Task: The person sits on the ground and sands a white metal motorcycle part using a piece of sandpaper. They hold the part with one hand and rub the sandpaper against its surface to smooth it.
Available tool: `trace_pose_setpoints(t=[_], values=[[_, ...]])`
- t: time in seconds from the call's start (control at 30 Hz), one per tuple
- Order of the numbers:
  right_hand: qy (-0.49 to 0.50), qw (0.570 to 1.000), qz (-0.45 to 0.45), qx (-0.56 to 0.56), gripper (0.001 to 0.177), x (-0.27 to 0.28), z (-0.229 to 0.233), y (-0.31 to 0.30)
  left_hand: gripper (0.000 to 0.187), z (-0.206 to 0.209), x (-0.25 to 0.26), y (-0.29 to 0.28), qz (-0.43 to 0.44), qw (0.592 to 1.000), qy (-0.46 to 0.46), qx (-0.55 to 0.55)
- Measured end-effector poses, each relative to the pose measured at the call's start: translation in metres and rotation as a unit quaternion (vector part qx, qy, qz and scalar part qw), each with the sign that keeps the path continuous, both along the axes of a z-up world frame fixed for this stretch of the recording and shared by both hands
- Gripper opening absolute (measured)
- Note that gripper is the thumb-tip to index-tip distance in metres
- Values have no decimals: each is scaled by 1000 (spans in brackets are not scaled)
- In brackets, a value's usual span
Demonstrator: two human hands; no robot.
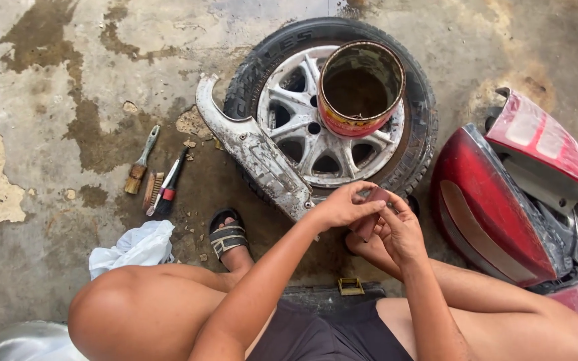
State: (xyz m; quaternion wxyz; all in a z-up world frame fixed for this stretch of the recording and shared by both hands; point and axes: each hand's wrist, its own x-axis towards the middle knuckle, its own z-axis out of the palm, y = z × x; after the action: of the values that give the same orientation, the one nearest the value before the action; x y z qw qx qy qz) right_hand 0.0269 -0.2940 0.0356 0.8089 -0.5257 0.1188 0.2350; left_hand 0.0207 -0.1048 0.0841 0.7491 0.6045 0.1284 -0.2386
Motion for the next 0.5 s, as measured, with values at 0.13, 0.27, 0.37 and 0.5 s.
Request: trace_pose_setpoints(t=[0.13, 0.27, 0.37, 0.5], values=[[-10, 998, 8, -56, 35, 8, -7, -6, 66, -8, 8, 0, 6, 997, 80, -5], [7, 996, -1, -90, 32, 11, -14, -15, 68, -27, 9, -7, 20, 995, 102, 13], [72, 995, -14, -65, 27, 14, -19, -24, 66, -39, 11, -9, 19, 996, 81, 26], [143, 990, 6, -16, 27, 7, 12, -4, 57, -46, 14, -13, 31, 993, 22, 114]])
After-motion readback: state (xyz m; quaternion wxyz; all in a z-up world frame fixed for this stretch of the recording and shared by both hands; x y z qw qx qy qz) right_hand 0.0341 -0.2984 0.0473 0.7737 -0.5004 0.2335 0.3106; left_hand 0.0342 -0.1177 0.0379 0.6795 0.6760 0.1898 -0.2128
